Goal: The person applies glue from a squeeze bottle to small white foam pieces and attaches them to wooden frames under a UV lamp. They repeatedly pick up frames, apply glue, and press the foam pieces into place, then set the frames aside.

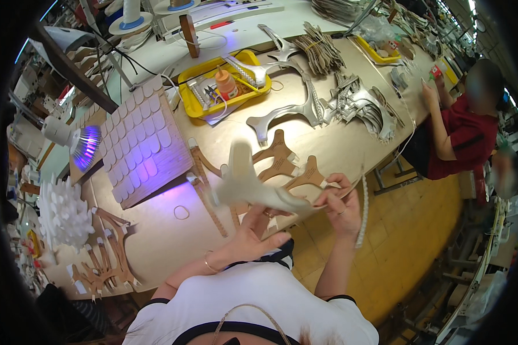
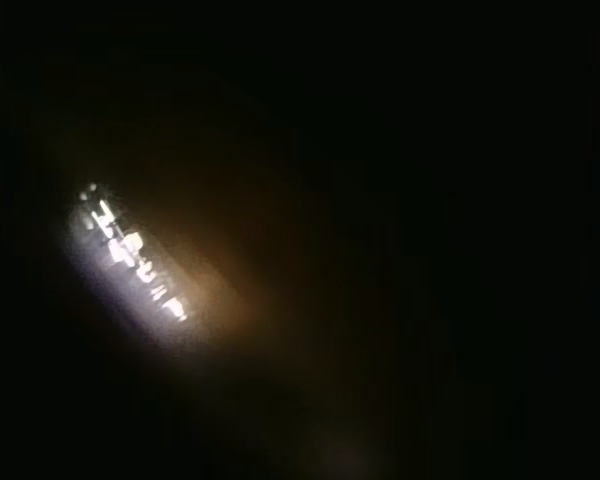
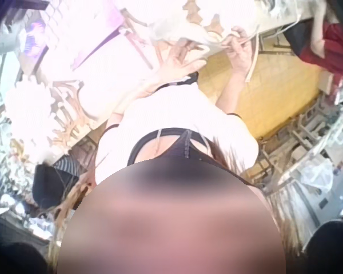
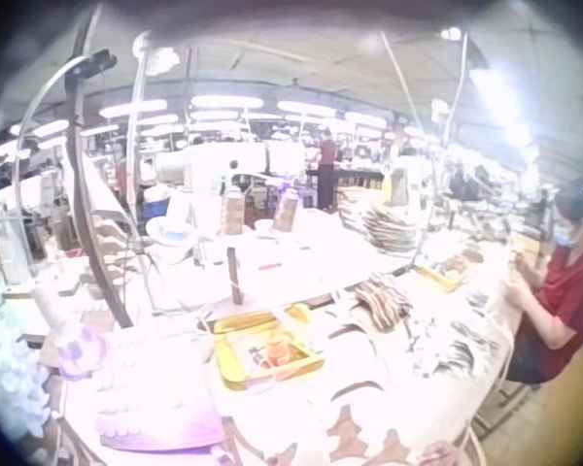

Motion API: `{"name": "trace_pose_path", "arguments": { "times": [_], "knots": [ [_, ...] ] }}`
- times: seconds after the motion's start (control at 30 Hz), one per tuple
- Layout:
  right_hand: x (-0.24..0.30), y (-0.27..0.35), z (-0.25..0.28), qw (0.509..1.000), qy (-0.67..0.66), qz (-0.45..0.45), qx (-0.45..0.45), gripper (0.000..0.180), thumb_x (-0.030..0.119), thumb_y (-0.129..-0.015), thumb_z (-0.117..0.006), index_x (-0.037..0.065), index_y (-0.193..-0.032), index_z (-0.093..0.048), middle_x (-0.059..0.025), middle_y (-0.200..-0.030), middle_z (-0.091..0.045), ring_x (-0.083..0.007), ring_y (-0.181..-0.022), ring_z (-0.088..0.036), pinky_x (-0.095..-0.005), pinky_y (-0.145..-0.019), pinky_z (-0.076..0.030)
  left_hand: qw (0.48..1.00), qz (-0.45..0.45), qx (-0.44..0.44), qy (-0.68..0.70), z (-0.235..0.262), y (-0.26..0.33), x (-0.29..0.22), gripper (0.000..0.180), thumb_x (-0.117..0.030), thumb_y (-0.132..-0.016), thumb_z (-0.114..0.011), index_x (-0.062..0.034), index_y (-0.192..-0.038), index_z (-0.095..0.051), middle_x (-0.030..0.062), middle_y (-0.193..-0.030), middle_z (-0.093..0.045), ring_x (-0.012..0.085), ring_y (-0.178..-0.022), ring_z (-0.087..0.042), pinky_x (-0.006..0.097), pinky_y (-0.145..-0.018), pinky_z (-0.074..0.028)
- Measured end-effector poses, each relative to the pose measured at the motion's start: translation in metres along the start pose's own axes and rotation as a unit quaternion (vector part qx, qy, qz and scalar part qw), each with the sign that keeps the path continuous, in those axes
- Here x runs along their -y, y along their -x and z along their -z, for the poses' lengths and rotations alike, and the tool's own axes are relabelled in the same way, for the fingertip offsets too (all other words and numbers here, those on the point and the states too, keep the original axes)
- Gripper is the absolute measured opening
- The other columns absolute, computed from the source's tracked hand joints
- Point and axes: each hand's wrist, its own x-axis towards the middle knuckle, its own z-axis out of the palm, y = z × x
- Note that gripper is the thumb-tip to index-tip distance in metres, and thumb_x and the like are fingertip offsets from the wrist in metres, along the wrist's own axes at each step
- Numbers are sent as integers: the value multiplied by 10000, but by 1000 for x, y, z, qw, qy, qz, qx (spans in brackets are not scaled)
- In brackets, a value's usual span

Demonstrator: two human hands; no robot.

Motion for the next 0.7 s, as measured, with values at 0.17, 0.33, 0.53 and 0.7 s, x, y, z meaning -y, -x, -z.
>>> {"name": "trace_pose_path", "arguments": {
  "times": [0.17,0.33,0.53,0.7],
  "knots": [
    [4,-13,59,988,116,-28,-100,420,119,-915,-584,16,-1275,-395,-27,-710,-609,-110,-681,-613,-214,-610,-466,982,102,-54,148,-6,-23,23,523,-142,-936,-558,-71,-1386,-301,121,-1448,-348,268,-1289,-416,411,-1048,-355],
    [-4,-53,77,950,231,-73,-200,454,174,-903,-625,48,-1289,-423,-28,-727,-606,-94,-691,-604,-204,-573,-461,928,152,-119,320,9,-46,57,475,-160,-983,-482,-61,-1406,-289,115,-1399,-400,283,-1296,-413,402,-1060,-378],
    [-26,-86,99,895,384,-98,-202,582,207,-808,-748,4,-1272,-462,-68,-785,-591,-108,-667,-583,-223,-518,-462,897,228,-190,328,39,-39,82,371,-207,-955,-554,0,-1246,-454,99,-1266,-507,247,-1197,-516,354,-1016,-450],
    [-30,-81,135,862,483,-93,-127,707,153,-761,-787,-3,-1343,-418,-36,-814,-561,-111,-653,-544,-247,-569,-484,898,372,-123,200,65,-19,72,506,-289,-944,-570,138,-1203,-486,219,-1250,-538,265,-1116,-578,287,-884,-527]
  ]
}}
